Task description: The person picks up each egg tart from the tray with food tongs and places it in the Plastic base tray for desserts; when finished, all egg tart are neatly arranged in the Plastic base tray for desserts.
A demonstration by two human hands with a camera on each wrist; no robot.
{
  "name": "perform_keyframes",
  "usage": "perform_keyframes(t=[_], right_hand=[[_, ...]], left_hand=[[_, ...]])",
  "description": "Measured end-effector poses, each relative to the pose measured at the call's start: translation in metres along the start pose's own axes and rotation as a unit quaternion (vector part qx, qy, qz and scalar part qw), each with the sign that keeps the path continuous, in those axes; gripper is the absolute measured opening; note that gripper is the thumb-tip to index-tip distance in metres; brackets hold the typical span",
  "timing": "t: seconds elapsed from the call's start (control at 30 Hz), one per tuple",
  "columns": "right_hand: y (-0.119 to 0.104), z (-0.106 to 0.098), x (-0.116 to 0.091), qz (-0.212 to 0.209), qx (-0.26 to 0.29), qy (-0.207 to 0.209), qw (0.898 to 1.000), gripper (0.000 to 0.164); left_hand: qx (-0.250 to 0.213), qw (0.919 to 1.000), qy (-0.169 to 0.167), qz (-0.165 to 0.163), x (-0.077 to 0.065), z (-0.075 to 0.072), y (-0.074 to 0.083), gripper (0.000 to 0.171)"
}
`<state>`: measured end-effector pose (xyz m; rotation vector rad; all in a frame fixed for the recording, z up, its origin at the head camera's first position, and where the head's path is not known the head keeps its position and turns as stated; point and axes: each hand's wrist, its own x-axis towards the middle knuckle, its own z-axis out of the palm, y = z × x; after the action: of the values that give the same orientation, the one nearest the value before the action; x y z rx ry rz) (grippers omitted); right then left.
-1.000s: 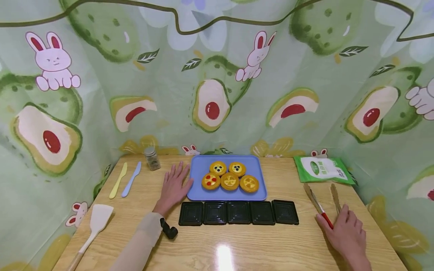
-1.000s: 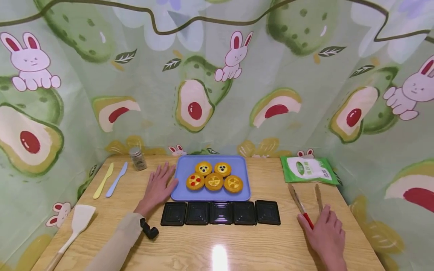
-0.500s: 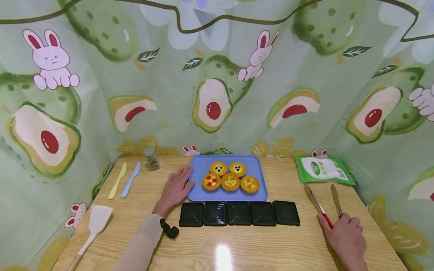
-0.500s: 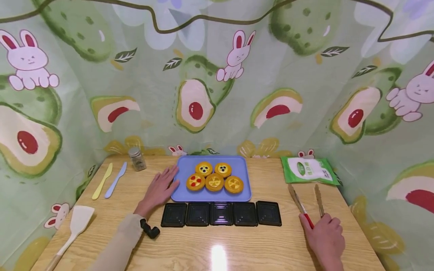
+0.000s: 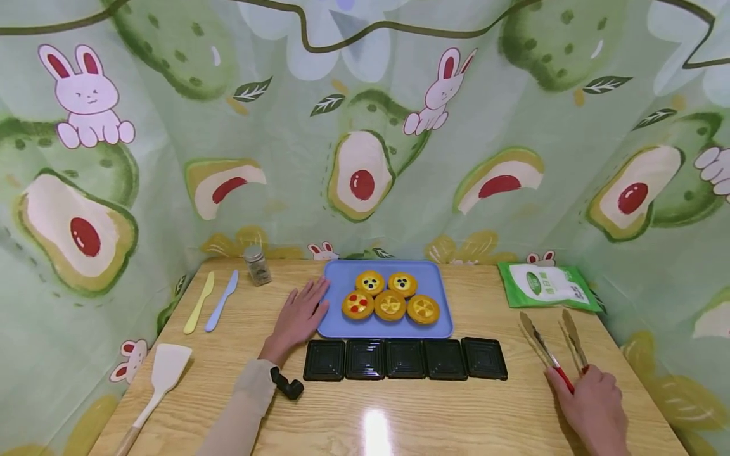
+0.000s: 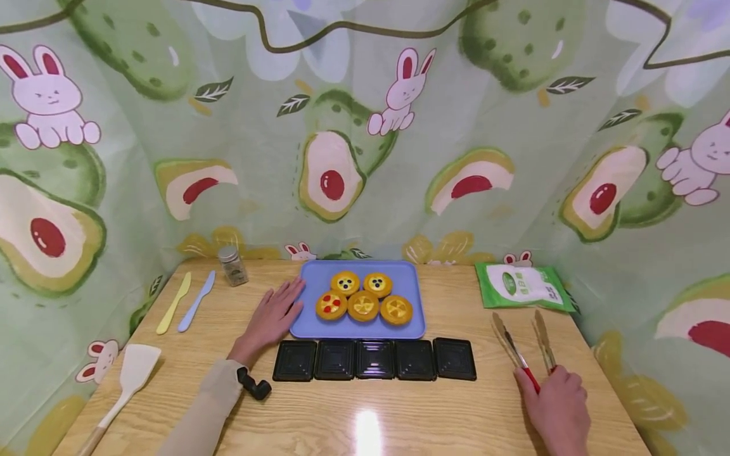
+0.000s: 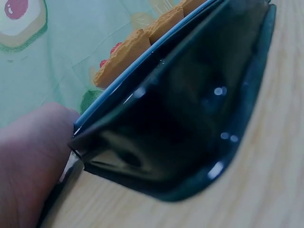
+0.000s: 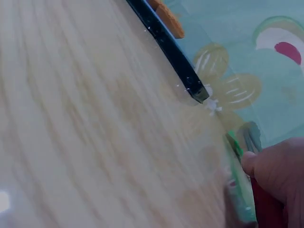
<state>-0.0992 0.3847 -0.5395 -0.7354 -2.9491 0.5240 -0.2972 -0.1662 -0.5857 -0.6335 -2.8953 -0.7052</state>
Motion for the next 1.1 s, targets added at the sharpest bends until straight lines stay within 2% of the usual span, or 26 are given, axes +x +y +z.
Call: perform_keyframes(t=[0.17,0.33,0.43,0.53,0.63,0.73,0.9,1.0,1.1], right_hand=[[0.004,-0.01,-0.004,-0.024,0.002,-0.029,0.999,0.085],[0.001,-0.011,-0.006,-0.011,-0.005,-0.064,0.998,0.089],[-0.005,-0.011,-0.007,-0.006,-0.003,-0.056,0.998,0.091],[-0.014,-0.012,-0.007,-0.017,0.002,-0.028,0.999,0.093],[-0.023,-0.014,-0.005,-0.042,0.004,0.0,0.999,0.092],[-0.033,-0.015,-0.001,-0.082,0.005,0.03,0.996,0.081],[-0.046,-0.017,0.012,-0.173,0.012,0.083,0.981,0.062],[-0.056,-0.02,0.019,-0.207,0.013,0.09,0.974,0.058],[-0.067,-0.02,0.024,-0.236,0.009,0.079,0.968,0.059]], left_hand=[[0.001,1.0,-0.001,-0.002,-0.001,-0.003,0.003,0.06],[-0.006,1.0,0.001,-0.008,-0.002,0.0,0.003,0.06],[-0.002,1.0,0.0,-0.007,-0.002,0.003,0.0,0.061],[0.011,0.9999,0.0,-0.004,0.0,0.005,-0.004,0.061],[0.012,0.9999,0.003,-0.003,0.001,0.005,-0.005,0.062],[0.011,0.9999,0.002,-0.007,0.0,0.005,-0.005,0.062],[0.009,0.9999,0.005,-0.008,-0.001,0.005,-0.004,0.061],[0.009,0.9999,0.009,-0.006,-0.001,0.005,-0.003,0.061],[0.017,0.9998,0.008,-0.006,-0.001,0.005,-0.003,0.061]])
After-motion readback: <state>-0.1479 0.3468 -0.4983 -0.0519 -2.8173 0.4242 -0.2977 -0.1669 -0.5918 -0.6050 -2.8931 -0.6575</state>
